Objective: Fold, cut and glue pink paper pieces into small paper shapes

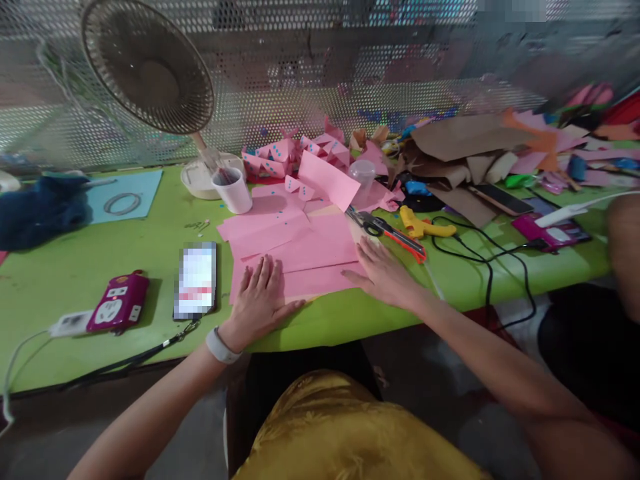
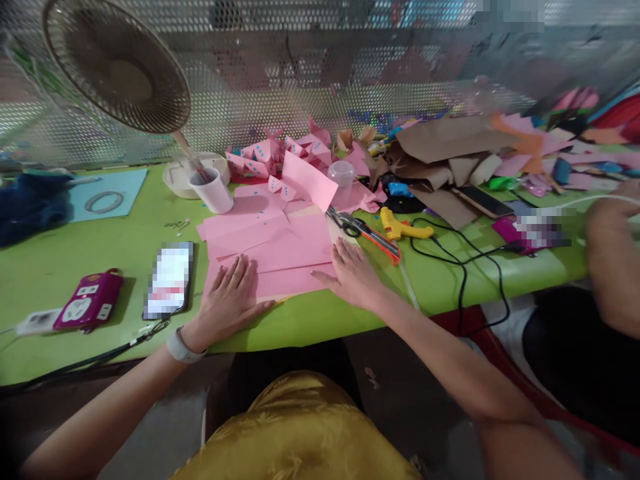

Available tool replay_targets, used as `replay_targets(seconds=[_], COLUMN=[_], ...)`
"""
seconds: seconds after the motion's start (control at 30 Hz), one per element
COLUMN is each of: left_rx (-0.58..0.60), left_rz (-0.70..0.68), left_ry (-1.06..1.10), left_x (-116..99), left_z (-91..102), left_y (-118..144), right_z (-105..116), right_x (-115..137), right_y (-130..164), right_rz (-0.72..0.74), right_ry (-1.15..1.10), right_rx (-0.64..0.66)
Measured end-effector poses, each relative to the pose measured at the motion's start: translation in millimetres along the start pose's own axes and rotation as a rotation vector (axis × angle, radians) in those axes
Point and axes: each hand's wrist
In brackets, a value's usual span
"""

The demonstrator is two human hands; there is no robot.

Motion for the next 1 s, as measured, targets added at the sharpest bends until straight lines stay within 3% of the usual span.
replay_targets(seconds=[0.07,0.13,0.3,0.4,0.53,0.83,0.93,1.0], left_rx=[-0.008,-0.006,0.017,0.041,0.042,0.018,-0.007,-0.03], left_rz=[-0.011,-0.013,0.001,-0.003,-0.004,-0.017,-0.002,0.015], left_ry=[-0.001,-0.007,-0.016,-0.025,-0.026,-0.054,-0.074,-0.076], left_x=[-1.1,-2.5,-3.7,-2.7,-2.7,7.3,13.6,13.3], left_z=[0.4,1.3,3.5,4.3,5.1,10.8,13.2,17.1], left_y=[-0.8,-1.6,-2.7,-2.7,-3.5,5.9,13.7,13.6], right_z=[17.5,32.0,35.6,24.7,16.8,9.9,14.9,22.2], right_x=[7.2,20.1,57.1,62.9,44.0,-19.9,-30.9,-31.1], right_y=[-13.8,-33.7,-85.5,-98.5,-93.7,-70.1,-63.6,-60.5], right_rz=[-0.047,-0.072,0.058,0.098,0.104,-0.076,-0.109,-0.101], right_ry=[-0.029,-0.134,-0.459,-0.486,-0.387,-0.568,-0.551,-0.462], right_rx=[-0.102,-0.076,0.371,0.513,0.493,0.623,0.656,0.608])
Point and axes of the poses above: each hand's wrist, its own y-axis away from the middle knuckle, its own z-axis out of the back of the hand, x = y × z, and after that the axes turned 8 degrees about y, right-handed
